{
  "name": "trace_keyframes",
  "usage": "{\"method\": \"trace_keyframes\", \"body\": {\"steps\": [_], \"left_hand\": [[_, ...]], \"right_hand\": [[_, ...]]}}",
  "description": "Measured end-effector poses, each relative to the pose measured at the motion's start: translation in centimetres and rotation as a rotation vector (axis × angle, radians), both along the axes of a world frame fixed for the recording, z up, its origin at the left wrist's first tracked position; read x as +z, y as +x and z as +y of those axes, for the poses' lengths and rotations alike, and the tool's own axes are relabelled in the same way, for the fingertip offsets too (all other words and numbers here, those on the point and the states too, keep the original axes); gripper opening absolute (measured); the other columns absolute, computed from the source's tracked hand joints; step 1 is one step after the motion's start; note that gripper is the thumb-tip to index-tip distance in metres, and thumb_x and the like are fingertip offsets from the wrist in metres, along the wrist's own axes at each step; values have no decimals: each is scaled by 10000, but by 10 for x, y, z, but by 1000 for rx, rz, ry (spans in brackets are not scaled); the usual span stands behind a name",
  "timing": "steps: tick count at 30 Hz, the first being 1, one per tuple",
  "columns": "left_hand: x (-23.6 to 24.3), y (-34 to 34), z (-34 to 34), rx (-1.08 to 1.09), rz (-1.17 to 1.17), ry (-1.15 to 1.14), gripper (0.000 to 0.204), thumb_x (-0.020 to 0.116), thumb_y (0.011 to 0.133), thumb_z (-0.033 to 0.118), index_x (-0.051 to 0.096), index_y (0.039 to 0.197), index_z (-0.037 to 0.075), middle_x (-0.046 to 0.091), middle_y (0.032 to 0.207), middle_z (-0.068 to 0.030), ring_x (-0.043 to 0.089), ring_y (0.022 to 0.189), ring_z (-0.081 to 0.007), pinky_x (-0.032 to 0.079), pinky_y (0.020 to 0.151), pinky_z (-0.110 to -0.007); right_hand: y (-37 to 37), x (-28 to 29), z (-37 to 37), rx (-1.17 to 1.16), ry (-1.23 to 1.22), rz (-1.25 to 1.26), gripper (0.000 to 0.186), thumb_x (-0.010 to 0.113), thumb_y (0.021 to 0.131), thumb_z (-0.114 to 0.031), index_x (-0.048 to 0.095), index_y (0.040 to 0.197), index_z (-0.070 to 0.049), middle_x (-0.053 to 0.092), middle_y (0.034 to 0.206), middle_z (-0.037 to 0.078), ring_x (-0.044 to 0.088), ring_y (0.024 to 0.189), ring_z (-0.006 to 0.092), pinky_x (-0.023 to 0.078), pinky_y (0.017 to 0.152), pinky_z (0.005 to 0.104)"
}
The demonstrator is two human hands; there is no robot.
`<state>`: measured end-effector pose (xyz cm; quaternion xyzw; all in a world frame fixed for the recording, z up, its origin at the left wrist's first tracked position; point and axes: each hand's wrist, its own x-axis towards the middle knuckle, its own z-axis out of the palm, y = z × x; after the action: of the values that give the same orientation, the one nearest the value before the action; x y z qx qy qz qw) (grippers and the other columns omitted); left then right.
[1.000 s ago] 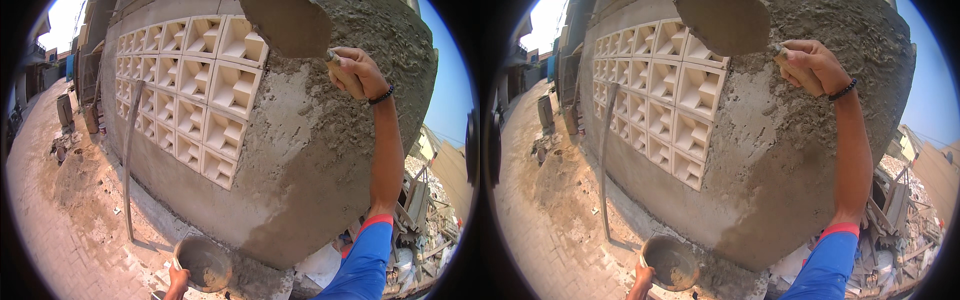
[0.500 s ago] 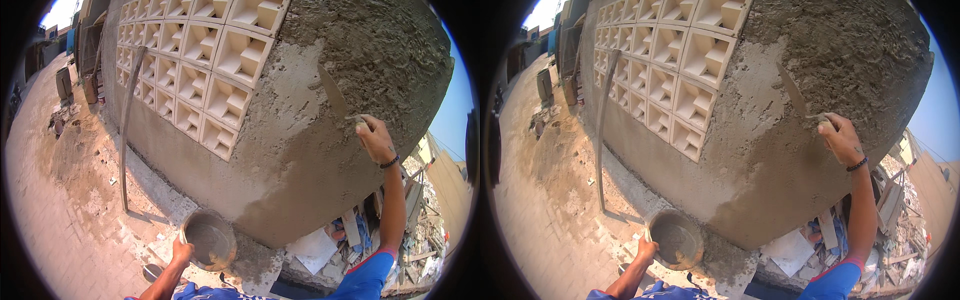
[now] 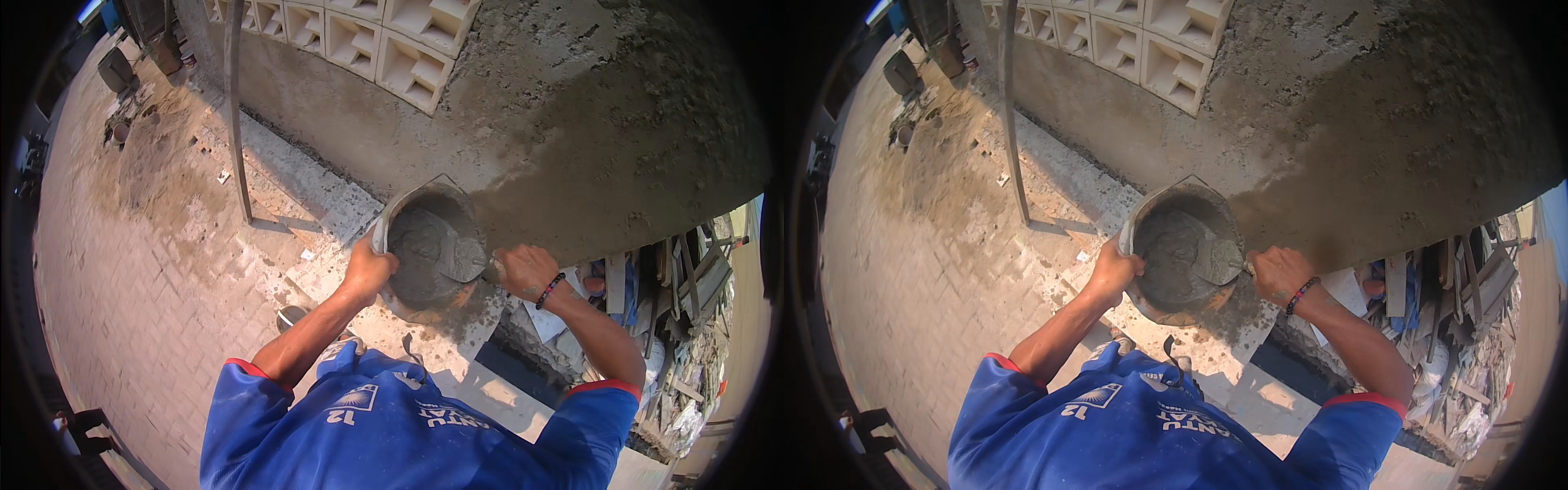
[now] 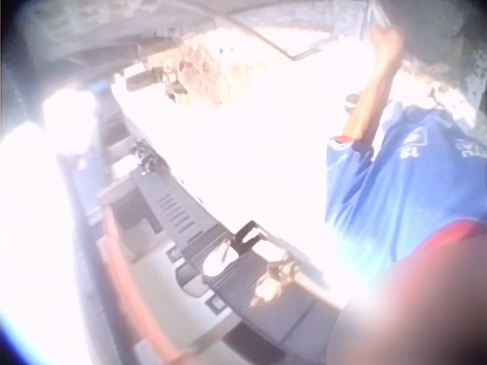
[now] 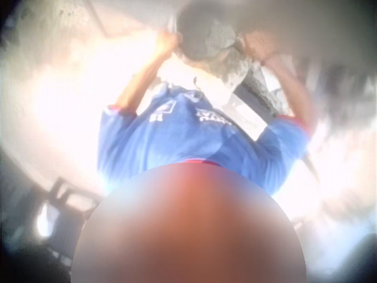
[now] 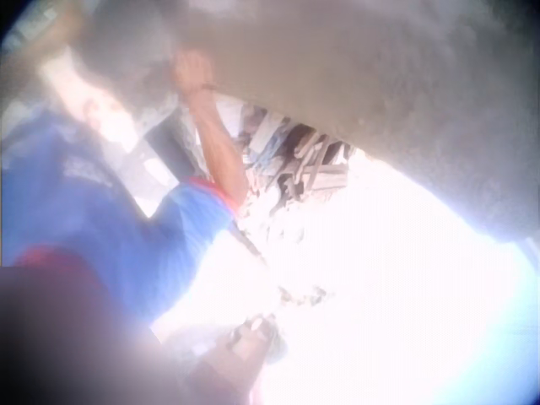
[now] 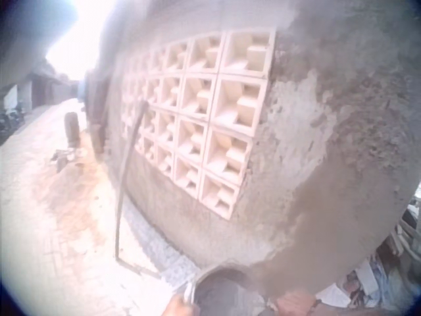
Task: The person scoops wet cement from a bucket using a trowel and applies it to a vertical wall surface. They spread the cement over a section of the wall adjacent to decorative lattice blocks and smooth the surface with the trowel.
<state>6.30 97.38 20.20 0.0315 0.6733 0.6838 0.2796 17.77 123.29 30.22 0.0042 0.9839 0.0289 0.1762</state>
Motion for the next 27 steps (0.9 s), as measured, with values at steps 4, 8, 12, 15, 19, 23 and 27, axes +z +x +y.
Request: {"method": "trace_keyframes", "body": {"steps": [4, 8, 12, 15, 19, 23, 27], "left_hand": [[-2, -8, 0, 8, -18, 47, 518, 555, 713, -104, 562, 1227, -47, 605, 842, -87, 546, 675, -153, 458, 605, -302], [7, -26, -10, 27, 22, 75, 516, 559, 710, -98, 564, 1224, -42, 603, 861, -92, 551, 706, -161, 463, 615, -310], [24, -36, -29, 13, -20, 24, 573, 545, 705, -102, 547, 1274, -30, 614, 913, -94, 556, 752, -159, 464, 642, -305], [18, -36, -42, 29, 24, 21, 610, 534, 686, -116, 542, 1289, -27, 627, 972, -95, 565, 817, -171, 473, 674, -304], [31, -59, -55, 73, -19, 78, 580, 552, 653, -131, 568, 1224, -26, 596, 879, -77, 554, 732, -184, 461, 595, -316], [7, -71, -72, 116, 35, 38, 656, 542, 655, -140, 542, 1297, -6, 621, 934, -92, 572, 767, -190, 477, 628, -317], [-8, -76, -86, 161, 16, -1, 668, 533, 674, -138, 530, 1326, 10, 650, 979, -116, 610, 789, -201, 502, 649, -321]], "right_hand": [[7, -46, -10, -45, -223, 51, 315, 658, 784, -213, 667, 1025, -10, 673, 844, 250, 665, 822, 396, 533, 720, 482], [27, -76, 6, -69, -391, 326, 409, 692, 805, -277, 661, 1115, -13, 677, 886, 234, 659, 867, 401, 528, 770, 457], [24, -76, -1, -190, -538, 414, 435, 716, 807, -273, 648, 1143, -5, 682, 939, 223, 658, 879, 407, 524, 789, 441], [17, -42, -11, -174, -499, 380, 430, 722, 801, -251, 646, 1146, -5, 686, 968, 220, 658, 893, 410, 525, 796, 432], [-23, 76, -11, -166, -468, 432, 448, 731, 794, -261, 632, 1148, -4, 685, 982, 226, 668, 907, 396, 526, 803, 418], [-72, 196, -25, -131, -354, 492, 507, 805, 721, -197, 597, 1134, 10, 684, 929, 186, 689, 852, 309, 527, 774, 384], [-97, 295, -36, -163, -329, 504, 494, 826, 688, -215, 596, 1072, -5, 664, 867, 135, 647, 820, 219, 510, 757, 342]]}}
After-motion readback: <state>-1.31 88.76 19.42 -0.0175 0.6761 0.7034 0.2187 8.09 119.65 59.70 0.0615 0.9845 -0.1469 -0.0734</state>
